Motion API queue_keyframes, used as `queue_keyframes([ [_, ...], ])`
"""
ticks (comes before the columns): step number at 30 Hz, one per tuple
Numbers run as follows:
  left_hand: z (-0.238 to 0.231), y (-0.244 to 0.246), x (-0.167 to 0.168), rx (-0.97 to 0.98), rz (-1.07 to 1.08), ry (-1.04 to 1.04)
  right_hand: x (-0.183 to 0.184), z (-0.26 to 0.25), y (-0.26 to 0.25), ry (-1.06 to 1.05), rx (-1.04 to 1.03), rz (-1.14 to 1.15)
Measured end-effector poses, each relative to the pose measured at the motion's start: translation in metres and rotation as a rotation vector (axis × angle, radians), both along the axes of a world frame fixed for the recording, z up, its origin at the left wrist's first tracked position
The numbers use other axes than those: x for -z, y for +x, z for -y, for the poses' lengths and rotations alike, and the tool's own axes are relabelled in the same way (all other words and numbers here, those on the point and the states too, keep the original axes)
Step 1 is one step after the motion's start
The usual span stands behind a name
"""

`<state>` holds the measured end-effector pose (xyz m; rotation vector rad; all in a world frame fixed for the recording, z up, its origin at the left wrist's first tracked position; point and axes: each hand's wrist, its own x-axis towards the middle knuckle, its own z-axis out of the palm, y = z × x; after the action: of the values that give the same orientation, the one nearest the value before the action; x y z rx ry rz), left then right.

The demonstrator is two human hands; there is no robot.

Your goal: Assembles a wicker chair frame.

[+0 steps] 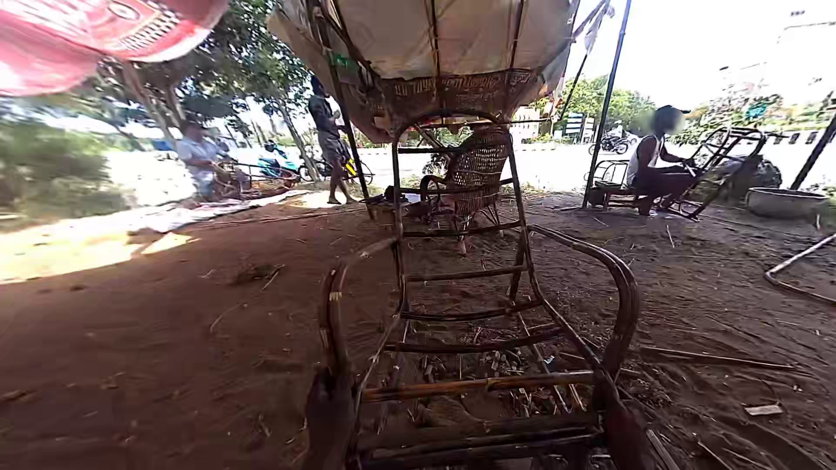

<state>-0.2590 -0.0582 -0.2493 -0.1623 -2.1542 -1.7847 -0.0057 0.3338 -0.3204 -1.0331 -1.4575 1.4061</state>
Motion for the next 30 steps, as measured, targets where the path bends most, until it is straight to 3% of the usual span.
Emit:
queue_keyframes([
  [6, -0.001, 0.001, 0.001, -0.062, 0.026, -0.137, -0.012, -0.009, 0.002, 0.031, -0.12, 0.095],
  [11, 0.011, 0.022, 0.021, -0.024, 0.005, -0.064, -0.001, -0.001, 0.032, 0.067, -0.31, 0.019],
  [13, 0.017, 0.035, 0.029, -0.07, -0.003, -0.015, 0.032, -0.003, 0.052, 0.159, -0.306, -0.008],
  [15, 0.025, 0.046, 0.035, -0.139, 0.042, 0.004, 0.069, 0.009, 0.087, 0.253, -0.255, 0.12],
  [18, 0.039, 0.053, 0.051, -0.235, 0.208, -0.012, 0.118, 0.031, 0.128, 0.173, -0.287, 0.472],
  [21, 0.044, 0.064, 0.061, -0.248, 0.376, -0.084, 0.134, 0.034, 0.131, 0.061, -0.415, 0.675],
  [24, 0.041, 0.066, 0.06, -0.254, 0.424, -0.086, 0.104, 0.043, 0.126, 0.09, -0.545, 0.721],
  [30, 0.04, 0.06, 0.068, -0.212, 0.412, -0.147, 0.095, 0.042, 0.118, 0.175, -0.616, 0.667],
])
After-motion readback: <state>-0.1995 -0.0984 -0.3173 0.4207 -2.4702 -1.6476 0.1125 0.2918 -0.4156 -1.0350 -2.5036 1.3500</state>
